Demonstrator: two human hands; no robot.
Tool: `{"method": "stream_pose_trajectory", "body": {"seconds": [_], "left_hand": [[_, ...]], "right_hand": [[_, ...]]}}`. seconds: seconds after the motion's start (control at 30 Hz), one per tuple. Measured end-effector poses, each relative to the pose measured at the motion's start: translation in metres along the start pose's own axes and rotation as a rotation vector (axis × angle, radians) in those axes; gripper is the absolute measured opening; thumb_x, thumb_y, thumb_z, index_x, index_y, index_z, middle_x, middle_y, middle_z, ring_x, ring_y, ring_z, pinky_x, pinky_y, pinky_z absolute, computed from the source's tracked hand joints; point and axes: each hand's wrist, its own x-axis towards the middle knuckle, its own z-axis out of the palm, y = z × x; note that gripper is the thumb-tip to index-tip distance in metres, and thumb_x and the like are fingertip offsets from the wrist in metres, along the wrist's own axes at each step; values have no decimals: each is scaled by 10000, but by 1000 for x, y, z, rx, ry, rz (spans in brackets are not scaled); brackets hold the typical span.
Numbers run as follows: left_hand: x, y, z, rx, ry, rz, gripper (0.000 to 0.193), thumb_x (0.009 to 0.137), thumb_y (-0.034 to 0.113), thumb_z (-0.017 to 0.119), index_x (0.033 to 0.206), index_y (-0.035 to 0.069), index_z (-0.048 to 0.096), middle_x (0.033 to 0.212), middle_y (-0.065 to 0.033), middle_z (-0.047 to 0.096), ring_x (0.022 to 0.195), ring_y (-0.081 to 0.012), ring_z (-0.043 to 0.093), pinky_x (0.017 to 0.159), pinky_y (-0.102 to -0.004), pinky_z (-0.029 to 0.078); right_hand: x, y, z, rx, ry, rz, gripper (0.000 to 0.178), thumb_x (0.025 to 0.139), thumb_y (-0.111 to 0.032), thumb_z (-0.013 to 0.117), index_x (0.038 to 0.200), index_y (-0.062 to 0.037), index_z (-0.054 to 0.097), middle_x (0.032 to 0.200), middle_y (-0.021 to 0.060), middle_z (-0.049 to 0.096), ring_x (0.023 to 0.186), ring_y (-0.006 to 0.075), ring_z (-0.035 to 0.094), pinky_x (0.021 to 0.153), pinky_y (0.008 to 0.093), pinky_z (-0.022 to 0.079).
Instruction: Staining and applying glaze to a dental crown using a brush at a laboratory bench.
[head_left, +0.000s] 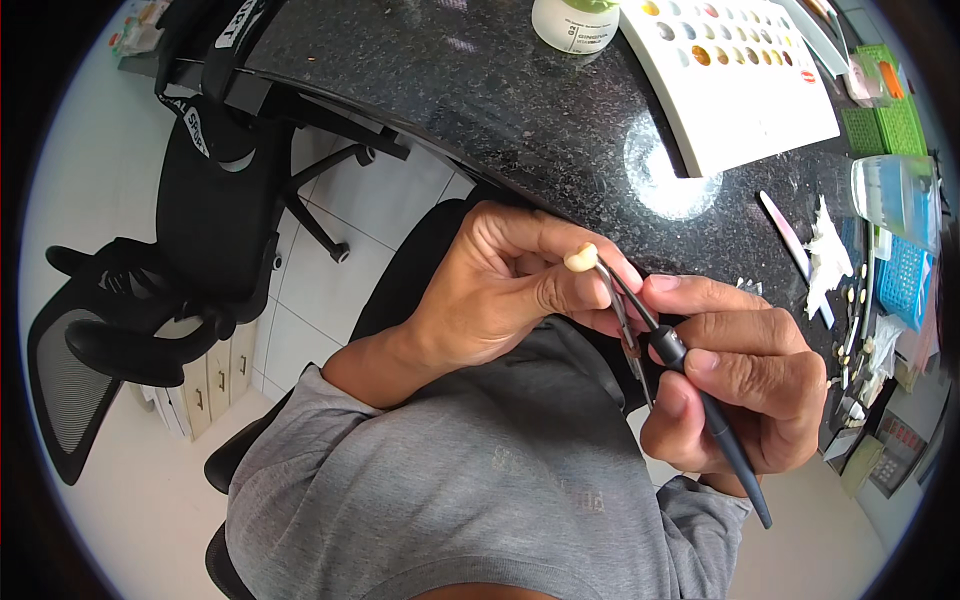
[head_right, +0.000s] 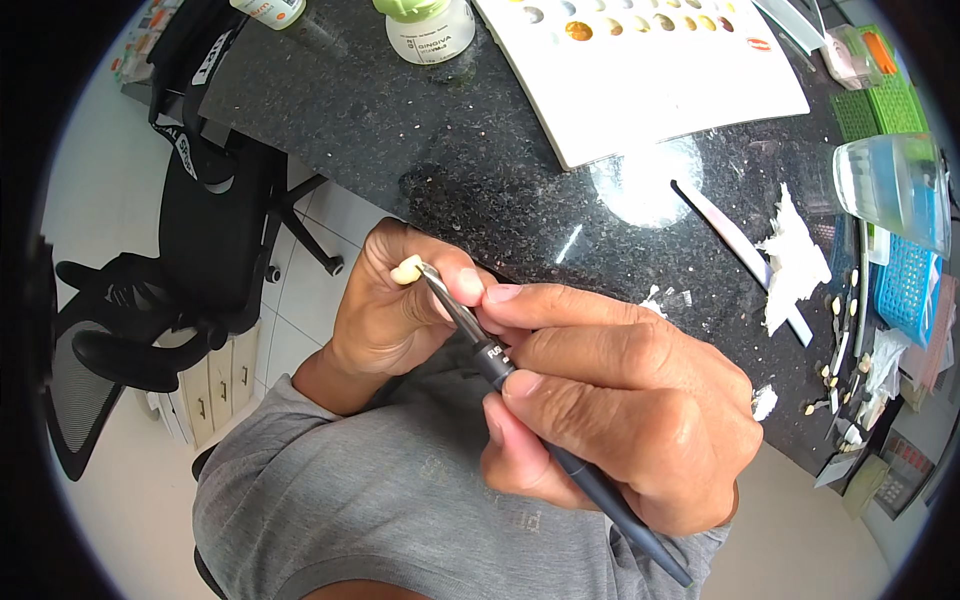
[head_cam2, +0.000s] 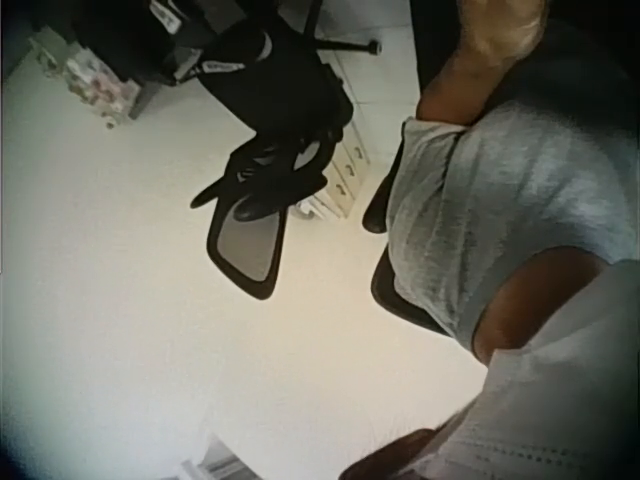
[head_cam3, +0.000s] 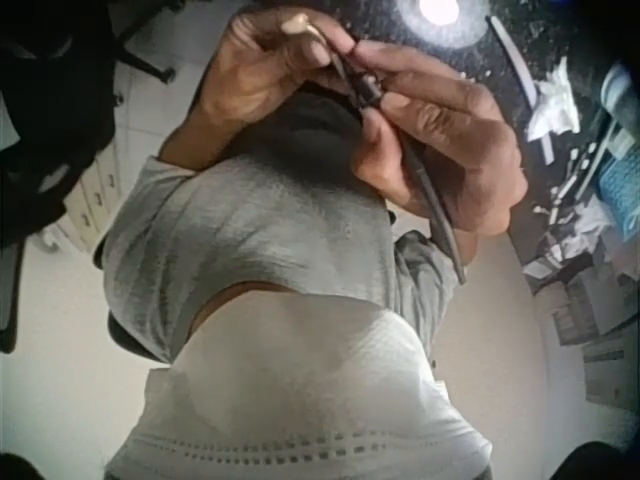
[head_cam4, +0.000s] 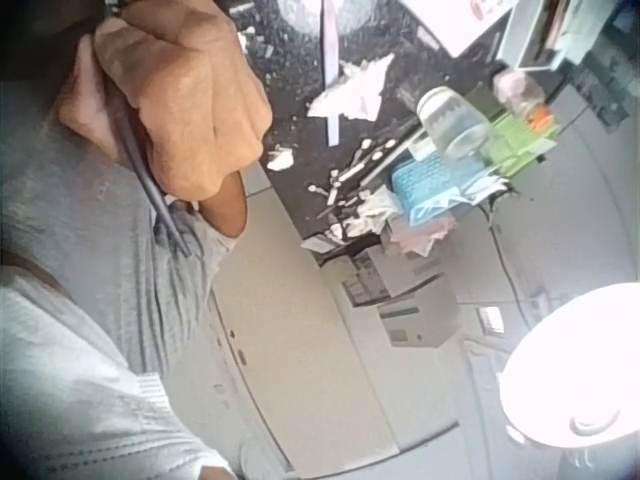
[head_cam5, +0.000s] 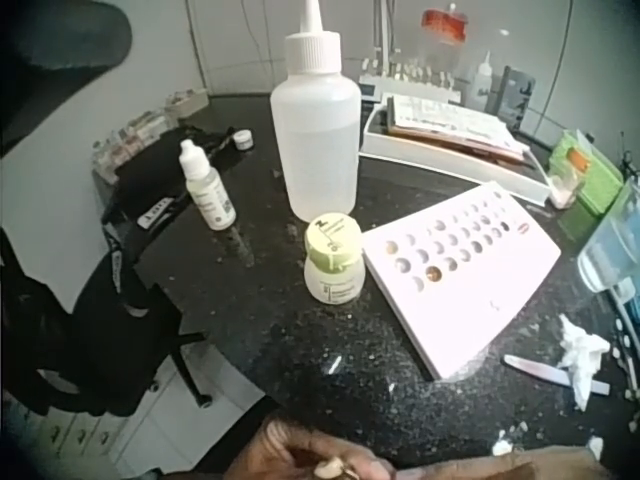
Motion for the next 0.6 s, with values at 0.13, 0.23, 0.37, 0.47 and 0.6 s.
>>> {"method": "stream_pose_trajectory", "body": {"seconds": [0.13,0.23,0.37,0.47,0.6], "left_hand": [[-2,-1,-1,10,20,8,142,851,61,635,967,-15,669,931,-158,676,853,-210,677,735,-298,601],[1,-2,-1,16,-7,9,142,852,56,632,969,-15,669,931,-155,676,852,-211,677,739,-300,600],[-1,0,-1,18,13,-10,137,850,60,634,962,-9,670,933,-155,676,856,-212,676,736,-302,602],[-1,0,-1,9,1,1,129,849,64,636,954,-4,670,937,-153,674,855,-211,675,732,-301,602],[2,-1,-1,18,-8,-18,131,852,69,635,958,1,670,944,-154,672,865,-208,672,732,-301,602]], "right_hand": [[0,0,-1,-2,-10,-3,232,803,-40,657,891,2,445,771,155,561,901,360,653,784,424,567],[-2,0,-1,-5,-6,-4,232,807,-45,656,887,3,443,766,153,559,900,358,653,783,425,568],[0,1,2,-1,12,12,233,809,-50,657,887,4,445,767,150,559,897,358,654,781,426,570],[1,1,2,-14,4,-13,236,809,-51,657,893,5,445,768,150,560,896,363,654,776,424,571],[-2,-1,-5,1,-38,-7,235,808,-51,658,892,5,445,773,156,563,897,372,653,772,426,571]]}}
